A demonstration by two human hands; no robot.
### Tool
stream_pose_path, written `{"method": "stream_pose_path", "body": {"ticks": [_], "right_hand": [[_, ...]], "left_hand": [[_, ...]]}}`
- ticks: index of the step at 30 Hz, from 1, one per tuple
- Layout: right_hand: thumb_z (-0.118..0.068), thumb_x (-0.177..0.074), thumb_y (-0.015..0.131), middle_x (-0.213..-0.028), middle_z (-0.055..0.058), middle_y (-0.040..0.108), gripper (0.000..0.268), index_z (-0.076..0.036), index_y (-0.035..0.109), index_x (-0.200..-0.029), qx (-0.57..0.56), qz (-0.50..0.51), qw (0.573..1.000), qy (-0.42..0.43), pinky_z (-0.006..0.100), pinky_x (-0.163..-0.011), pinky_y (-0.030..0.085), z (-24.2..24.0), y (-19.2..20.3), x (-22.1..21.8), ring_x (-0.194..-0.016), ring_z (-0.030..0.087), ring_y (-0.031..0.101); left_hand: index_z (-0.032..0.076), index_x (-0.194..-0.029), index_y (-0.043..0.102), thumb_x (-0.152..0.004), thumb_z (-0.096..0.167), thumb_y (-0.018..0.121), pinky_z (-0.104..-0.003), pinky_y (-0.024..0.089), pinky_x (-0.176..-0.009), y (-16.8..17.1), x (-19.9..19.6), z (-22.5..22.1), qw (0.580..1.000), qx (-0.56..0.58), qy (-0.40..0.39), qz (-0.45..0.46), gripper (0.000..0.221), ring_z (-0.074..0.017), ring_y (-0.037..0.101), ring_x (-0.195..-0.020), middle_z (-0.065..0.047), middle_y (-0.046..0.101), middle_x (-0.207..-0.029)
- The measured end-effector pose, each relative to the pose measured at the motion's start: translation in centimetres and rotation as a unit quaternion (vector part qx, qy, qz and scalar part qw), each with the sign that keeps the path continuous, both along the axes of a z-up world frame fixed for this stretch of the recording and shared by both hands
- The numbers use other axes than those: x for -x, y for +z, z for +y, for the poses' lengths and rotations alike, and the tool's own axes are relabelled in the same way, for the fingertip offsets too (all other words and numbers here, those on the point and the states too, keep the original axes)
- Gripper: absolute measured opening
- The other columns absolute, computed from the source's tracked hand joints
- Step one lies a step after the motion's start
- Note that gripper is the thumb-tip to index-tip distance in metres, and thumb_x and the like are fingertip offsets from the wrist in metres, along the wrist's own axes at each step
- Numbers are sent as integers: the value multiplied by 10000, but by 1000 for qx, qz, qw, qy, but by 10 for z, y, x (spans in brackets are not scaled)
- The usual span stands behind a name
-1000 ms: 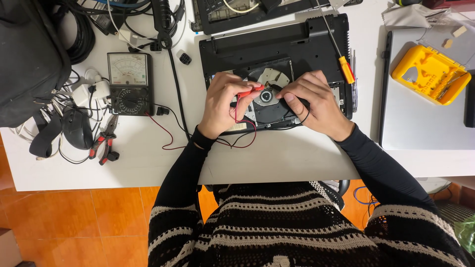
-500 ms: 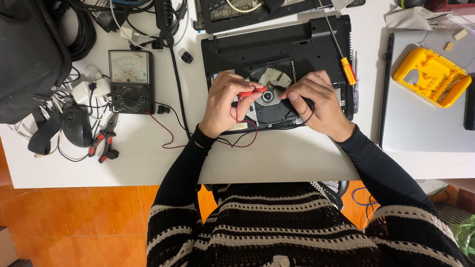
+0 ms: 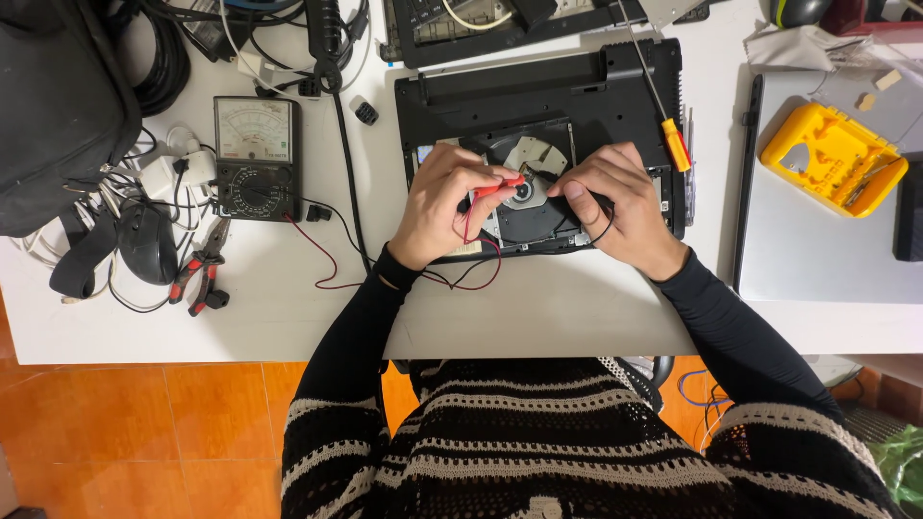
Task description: Repairing or testing a laptop optical drive using a hair dryer, screwdriver, and multimeter.
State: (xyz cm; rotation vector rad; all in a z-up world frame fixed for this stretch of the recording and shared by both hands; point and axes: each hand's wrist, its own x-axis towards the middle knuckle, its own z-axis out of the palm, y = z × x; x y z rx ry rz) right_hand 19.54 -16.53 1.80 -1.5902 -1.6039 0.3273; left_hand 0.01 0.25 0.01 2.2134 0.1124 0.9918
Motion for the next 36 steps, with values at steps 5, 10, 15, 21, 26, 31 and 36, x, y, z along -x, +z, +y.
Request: {"method": "stream_pose_path", "body": {"ticks": [5,10,15,21,26,31,36], "right_hand": [[-204,-1082,579,-946,29,724,226,-75,725,-966,-6,-3,1000,3,348,-943,414,2,1,-1,-881,212,614],[-191,-1083,572,-947,31,724,221,-74,721,-969,5,2,1000,-7,350,-960,414,0,0,1,-877,210,613],[-194,-1081,569,-935,31,721,227,-75,722,-963,8,-1,1000,-8,349,-960,412,0,-1,1,-870,209,608],[-208,-1082,571,-929,26,726,239,-80,733,-961,3,-2,1000,-13,354,-961,406,0,-3,1,-867,201,606],[-213,-1086,564,-928,24,726,250,-80,729,-954,2,1,1000,-13,352,-964,409,-1,-5,0,-874,203,605],[-214,-1088,560,-933,23,727,253,-76,729,-959,0,-1,1000,-13,353,-970,411,0,-2,0,-877,202,606],[-207,-1098,560,-949,24,719,247,-75,724,-969,8,11,1000,-6,353,-977,413,0,1,0,-895,209,607]], "left_hand": [[101,-978,580,-881,78,870,-365,501,-880,1,-2,-1,1000,-2,12,-15,306,-211,607,-936,40,750,-1068],[98,-971,570,-871,83,885,-359,496,-870,-2,-2,-2,1000,-3,11,-23,331,-201,608,-935,41,747,-1061],[94,-972,565,-864,80,891,-364,495,-876,0,-2,-2,999,-12,11,-28,343,-188,619,-919,41,751,-1049],[97,-973,570,-872,82,891,-353,497,-857,-3,-2,-3,1000,-6,10,-27,337,-181,622,-904,36,755,-1038],[96,-966,563,-873,85,883,-362,485,-857,0,-3,-2,999,-16,7,-27,333,-189,618,-912,36,761,-1049],[97,-957,561,-879,88,879,-362,479,-852,1,-3,-1,1000,-16,7,-21,328,-188,616,-910,37,764,-1049],[94,-960,548,-888,91,874,-372,489,-880,2,-2,-2,1000,-20,11,-13,333,-220,617,-949,37,758,-1052]]}}
